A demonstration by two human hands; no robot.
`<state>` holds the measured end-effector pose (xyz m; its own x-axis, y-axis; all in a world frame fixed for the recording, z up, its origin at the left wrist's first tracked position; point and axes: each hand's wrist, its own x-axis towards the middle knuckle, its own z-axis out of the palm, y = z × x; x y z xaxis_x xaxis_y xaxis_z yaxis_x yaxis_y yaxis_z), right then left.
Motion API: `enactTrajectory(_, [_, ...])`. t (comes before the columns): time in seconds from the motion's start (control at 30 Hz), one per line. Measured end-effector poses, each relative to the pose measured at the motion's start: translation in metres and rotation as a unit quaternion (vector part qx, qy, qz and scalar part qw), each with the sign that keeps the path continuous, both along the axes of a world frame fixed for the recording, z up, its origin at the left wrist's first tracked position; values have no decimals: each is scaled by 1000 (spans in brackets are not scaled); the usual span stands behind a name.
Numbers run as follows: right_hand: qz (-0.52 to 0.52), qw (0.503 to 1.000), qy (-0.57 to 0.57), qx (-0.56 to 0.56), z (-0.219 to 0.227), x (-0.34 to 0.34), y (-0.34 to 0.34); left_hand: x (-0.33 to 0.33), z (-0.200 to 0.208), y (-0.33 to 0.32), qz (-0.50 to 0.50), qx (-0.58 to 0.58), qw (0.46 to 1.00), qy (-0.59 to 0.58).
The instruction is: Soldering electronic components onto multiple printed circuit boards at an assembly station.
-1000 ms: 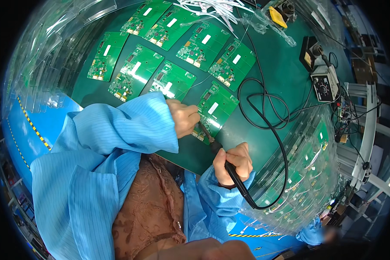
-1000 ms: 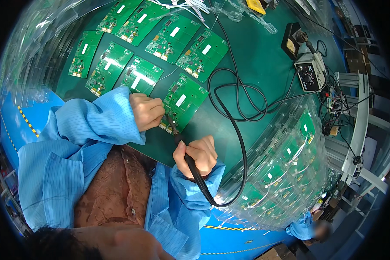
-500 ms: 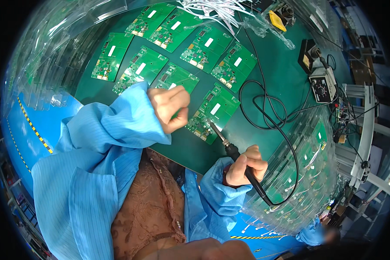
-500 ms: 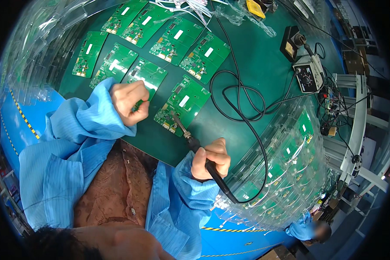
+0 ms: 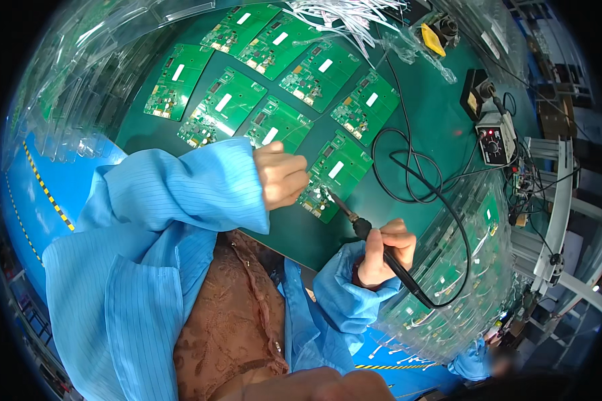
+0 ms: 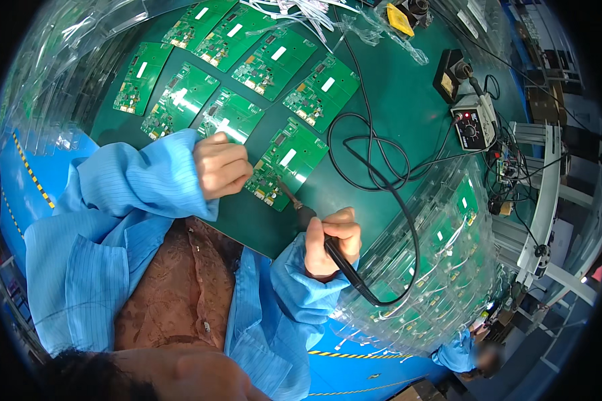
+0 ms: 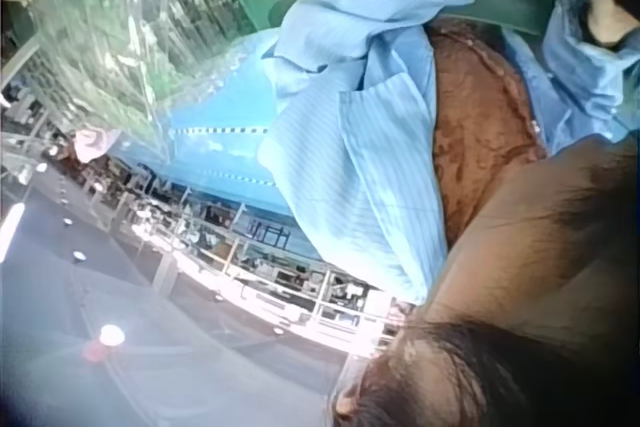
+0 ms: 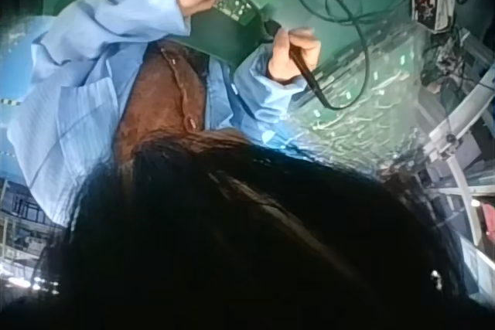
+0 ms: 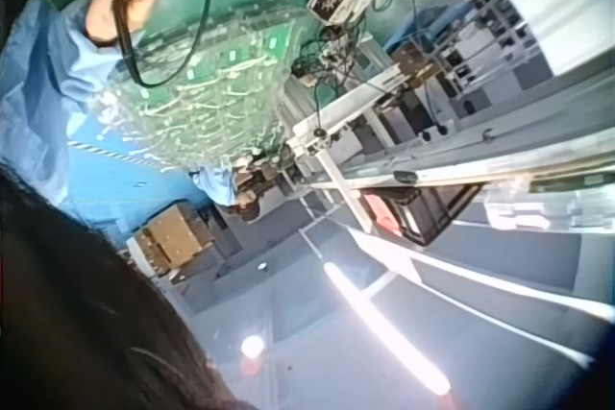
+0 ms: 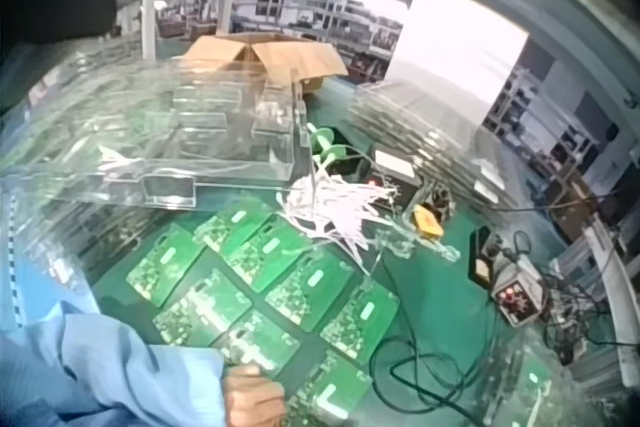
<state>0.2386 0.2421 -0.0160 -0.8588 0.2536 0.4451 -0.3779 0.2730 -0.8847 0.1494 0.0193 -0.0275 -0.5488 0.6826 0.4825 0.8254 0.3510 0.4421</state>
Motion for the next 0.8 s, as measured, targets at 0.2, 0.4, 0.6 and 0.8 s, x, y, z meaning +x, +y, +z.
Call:
enactTrajectory(0.2, [15, 1000, 8, 26, -7, -2, 1, 2, -22, 9, 33, -22, 999, 35])
enactTrajectory(0.4, [29, 998, -10, 50, -10, -3, 2, 1, -21, 14, 36, -9, 999, 38])
enactTrajectory(0.6, [39, 997, -22, 61, -10, -3, 1, 1, -25, 13, 34, -14, 999, 24])
enactTrajectory(0.8, [31, 996, -26, 74, -12, -3, 1, 1, -25, 15, 28, -1, 999, 36])
